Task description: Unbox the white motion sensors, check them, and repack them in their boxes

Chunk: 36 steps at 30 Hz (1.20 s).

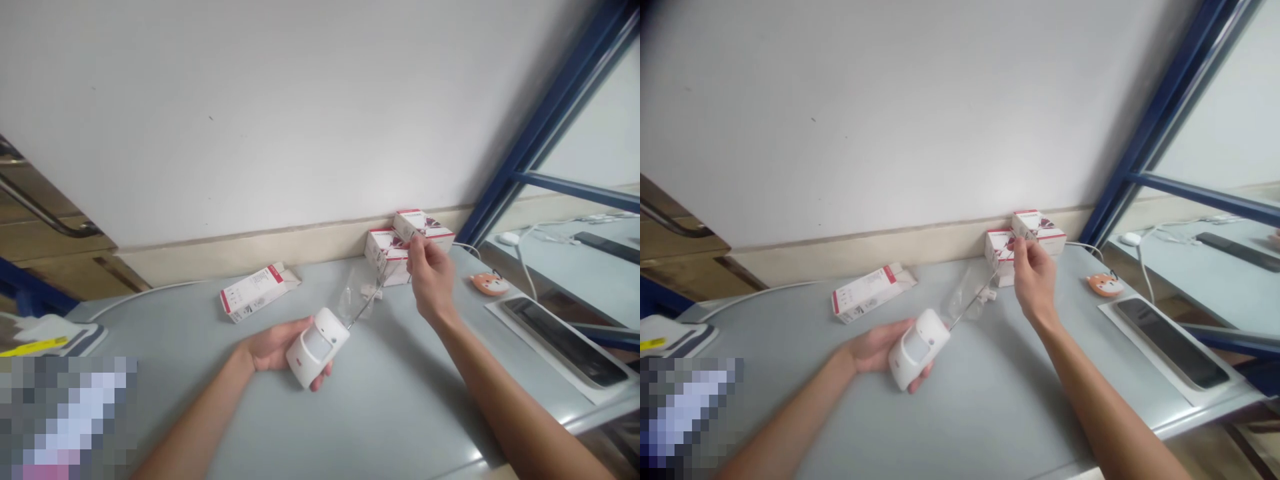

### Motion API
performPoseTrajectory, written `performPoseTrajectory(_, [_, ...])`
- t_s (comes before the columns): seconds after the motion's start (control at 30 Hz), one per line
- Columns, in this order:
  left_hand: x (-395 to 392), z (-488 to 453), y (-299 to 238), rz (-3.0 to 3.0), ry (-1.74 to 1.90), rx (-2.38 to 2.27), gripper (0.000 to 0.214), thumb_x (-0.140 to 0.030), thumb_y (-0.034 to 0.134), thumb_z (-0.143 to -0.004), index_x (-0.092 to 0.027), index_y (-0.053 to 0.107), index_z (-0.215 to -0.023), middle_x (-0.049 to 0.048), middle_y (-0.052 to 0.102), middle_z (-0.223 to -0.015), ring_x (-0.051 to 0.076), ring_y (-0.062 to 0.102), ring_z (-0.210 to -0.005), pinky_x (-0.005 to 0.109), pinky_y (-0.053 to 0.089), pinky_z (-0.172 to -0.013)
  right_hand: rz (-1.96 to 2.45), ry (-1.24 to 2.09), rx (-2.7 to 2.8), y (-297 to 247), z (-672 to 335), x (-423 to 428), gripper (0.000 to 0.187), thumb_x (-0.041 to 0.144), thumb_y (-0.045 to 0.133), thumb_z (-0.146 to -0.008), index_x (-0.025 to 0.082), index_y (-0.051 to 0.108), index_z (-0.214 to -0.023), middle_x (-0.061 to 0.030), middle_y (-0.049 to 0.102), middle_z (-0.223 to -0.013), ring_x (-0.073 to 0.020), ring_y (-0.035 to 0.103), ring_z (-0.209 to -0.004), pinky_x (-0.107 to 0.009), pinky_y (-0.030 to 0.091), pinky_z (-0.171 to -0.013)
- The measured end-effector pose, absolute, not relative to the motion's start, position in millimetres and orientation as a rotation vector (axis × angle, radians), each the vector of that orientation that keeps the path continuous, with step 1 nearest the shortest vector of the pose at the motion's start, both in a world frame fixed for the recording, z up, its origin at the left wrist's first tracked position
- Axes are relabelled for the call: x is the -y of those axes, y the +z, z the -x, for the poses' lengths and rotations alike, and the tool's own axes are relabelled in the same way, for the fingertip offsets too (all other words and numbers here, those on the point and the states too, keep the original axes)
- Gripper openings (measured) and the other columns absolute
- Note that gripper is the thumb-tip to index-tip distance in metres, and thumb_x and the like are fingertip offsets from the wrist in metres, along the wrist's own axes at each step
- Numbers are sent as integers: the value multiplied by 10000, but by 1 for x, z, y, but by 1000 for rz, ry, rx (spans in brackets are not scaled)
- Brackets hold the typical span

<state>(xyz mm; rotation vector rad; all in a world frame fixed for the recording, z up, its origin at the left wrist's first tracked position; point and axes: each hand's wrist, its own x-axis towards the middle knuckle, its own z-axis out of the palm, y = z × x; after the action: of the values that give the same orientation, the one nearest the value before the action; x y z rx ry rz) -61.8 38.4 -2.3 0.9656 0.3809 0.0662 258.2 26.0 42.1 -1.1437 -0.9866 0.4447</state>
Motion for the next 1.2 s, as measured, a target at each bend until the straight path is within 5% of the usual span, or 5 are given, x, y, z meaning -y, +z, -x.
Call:
performPoseTrajectory(0.17, [-35,54,4,-963,99,-485,710,-730,331,-1025,-125,681,-1151,135,758,-952,256,724,-704,391,497,-771,990,584,868,50,-260,-28,484,668,758,-877,196,691,-793,70,344,-576,-87,294,-518,-235,257,-459])
performPoseTrajectory(0.6, [-24,54,17,-1005,33,-473,666,-700,378,-1036,-128,700,-1152,132,757,-981,263,732,-785,402,497,-824,818,626,751,68,-308,-28,487,655,835,-813,212,645,-744,91,303,-560,-77,277,-490,-205,278,-413])
performPoseTrajectory(0.9, [-32,64,-1,-893,100,-404,631,-666,465,-1018,-99,672,-1203,170,777,-1036,307,752,-889,433,519,-863,829,795,1126,89,-285,-45,441,640,810,-845,239,766,-1023,-1,637,-865,-92,549,-644,-223,487,-538])
performPoseTrajectory(1.2, [-25,61,7,-995,74,-497,646,-656,415,-1047,-104,703,-1218,187,768,-1127,305,749,-946,443,503,-934,799,855,932,69,-291,-45,441,583,929,-715,244,745,-928,39,644,-758,-90,573,-605,-213,547,-563])
